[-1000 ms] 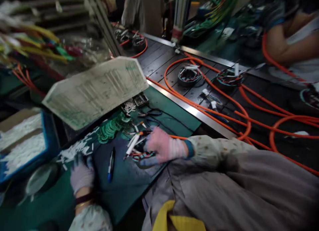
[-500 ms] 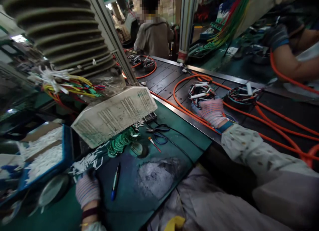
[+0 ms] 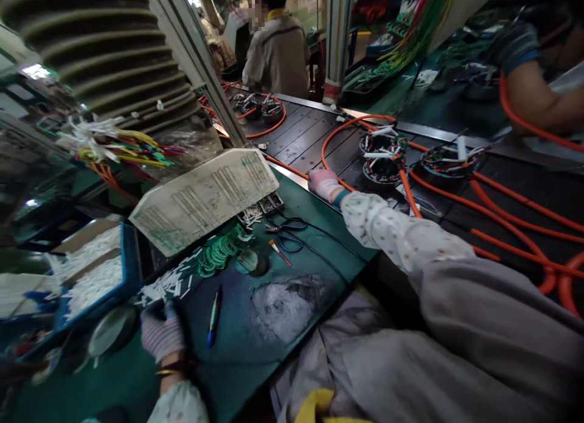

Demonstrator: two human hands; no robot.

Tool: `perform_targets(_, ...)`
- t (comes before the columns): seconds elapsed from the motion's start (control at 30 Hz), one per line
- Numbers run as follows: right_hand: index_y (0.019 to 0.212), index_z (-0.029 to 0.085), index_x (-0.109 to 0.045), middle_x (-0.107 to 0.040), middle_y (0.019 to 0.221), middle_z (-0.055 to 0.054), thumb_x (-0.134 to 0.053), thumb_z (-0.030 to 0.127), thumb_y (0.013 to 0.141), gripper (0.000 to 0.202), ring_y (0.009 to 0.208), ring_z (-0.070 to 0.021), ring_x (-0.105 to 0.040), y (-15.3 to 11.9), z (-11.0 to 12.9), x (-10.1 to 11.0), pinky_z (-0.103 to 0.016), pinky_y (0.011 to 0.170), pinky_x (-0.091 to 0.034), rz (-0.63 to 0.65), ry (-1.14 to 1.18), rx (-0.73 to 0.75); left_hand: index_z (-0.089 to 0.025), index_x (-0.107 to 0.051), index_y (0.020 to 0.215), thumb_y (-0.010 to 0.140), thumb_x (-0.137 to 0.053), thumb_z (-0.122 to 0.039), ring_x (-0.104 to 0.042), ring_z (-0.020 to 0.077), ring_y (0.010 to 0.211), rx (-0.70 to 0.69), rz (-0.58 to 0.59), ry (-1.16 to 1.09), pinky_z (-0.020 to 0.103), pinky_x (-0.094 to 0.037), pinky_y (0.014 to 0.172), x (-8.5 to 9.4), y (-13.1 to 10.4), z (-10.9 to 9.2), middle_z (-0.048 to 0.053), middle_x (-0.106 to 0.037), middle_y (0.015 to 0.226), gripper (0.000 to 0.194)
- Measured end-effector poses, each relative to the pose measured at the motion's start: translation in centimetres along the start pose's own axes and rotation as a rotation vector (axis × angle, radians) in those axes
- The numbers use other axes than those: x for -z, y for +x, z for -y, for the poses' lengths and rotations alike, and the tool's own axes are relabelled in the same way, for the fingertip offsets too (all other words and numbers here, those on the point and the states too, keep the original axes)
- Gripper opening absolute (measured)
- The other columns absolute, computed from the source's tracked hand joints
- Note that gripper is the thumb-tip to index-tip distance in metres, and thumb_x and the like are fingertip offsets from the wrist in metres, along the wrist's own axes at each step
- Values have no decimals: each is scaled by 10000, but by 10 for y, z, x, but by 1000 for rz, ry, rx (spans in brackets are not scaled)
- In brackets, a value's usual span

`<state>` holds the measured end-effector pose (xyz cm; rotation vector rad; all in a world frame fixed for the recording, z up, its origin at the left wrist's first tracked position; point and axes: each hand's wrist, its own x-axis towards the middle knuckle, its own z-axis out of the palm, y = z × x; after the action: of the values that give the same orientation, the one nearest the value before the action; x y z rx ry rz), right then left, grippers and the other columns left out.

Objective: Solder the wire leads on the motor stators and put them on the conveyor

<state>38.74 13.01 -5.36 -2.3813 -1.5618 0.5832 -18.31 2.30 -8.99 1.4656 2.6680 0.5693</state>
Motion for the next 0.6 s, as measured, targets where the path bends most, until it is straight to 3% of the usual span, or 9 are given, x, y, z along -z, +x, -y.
perform_targets(0.1, 1585, 175, -729, -759, 1592, -153, -830, 461, 1173, 511, 1355, -295, -785, 19, 12, 15, -561, 1151, -712, -4, 199, 19, -90, -751, 1535, 1082, -629, -329, -762, 532, 1434, -30, 8, -15, 678, -649, 1227, 3, -2, -3, 272, -810, 1443, 527)
perform_targets(0.23, 1598, 196, -723, -774, 1555, -141, -843, 515, 1160, 555, 1317, -284, -797, 10, -17, 56, -539, 1115, -733, -169, 405, 61, -191, -822, 1274, 1058, -635, -339, -761, 500, 1411, -60, 16, -47, 637, -645, 1225, 7, -5, -5, 200, -839, 1284, 321)
perform_targets(0.3, 1671, 201, -675, -764, 1593, -159, -677, 529, 1248, 535, 1321, -284, -794, 2, -44, 74, -515, 1117, -718, -310, 414, 29, -208, -801, 1209, 1048, -630, -324, -752, 476, 1417, -52, 7, -64, 614, -629, 1248, 8, -7, -9, 178, -833, 1249, 262)
perform_targets(0.37, 1736, 154, -618, -741, 1661, -224, -370, 438, 1337, 550, 1384, -280, -753, -4, -68, 84, -476, 1158, -640, -420, 354, -37, -203, -776, 1205, 1035, -641, -312, -746, 466, 1417, -34, 1, -75, 607, -617, 1262, 8, -8, -13, 175, -825, 1246, 243)
perform_targets(0.43, 1702, 67, -649, -740, 1639, -328, -306, 333, 1331, 571, 1423, -313, -723, -8, -81, 82, -493, 1166, -547, -426, 218, -131, -180, -754, 1227, 1021, -679, -322, -755, 467, 1374, -7, -5, -76, 611, -619, 1250, 8, -9, -18, 185, -813, 1245, 262)
perform_targets(0.5, 1563, -30, -741, -776, 1491, -423, -452, 208, 1267, 477, 1404, -377, -733, -15, -82, 67, -542, 1128, -483, -331, 58, -203, -150, -739, 1248, 1011, -717, -329, -764, 455, 1320, 15, -18, -75, 607, -622, 1232, 8, -13, -21, 199, -803, 1249, 298)
perform_targets(0.57, 1480, -77, -781, -787, 1400, -458, -500, 86, 1182, 441, 1423, -416, -719, -25, -73, 46, -572, 1112, -428, -222, -75, -193, -115, -738, 1272, 1024, -713, -298, -765, 424, 1303, 14, -31, -77, 583, -614, 1233, 9, -18, -21, 209, -803, 1278, 309)
perform_targets(0.6, 1512, -62, -775, -770, 1456, -456, -502, 75, 1168, 460, 1478, -425, -685, -30, -68, 35, -580, 1130, -399, -202, -125, -130, -100, -741, 1291, 1045, -691, -276, -761, 402, 1314, 1, -38, -79, 565, -604, 1245, 10, -21, -21, 209, -805, 1308, 306)
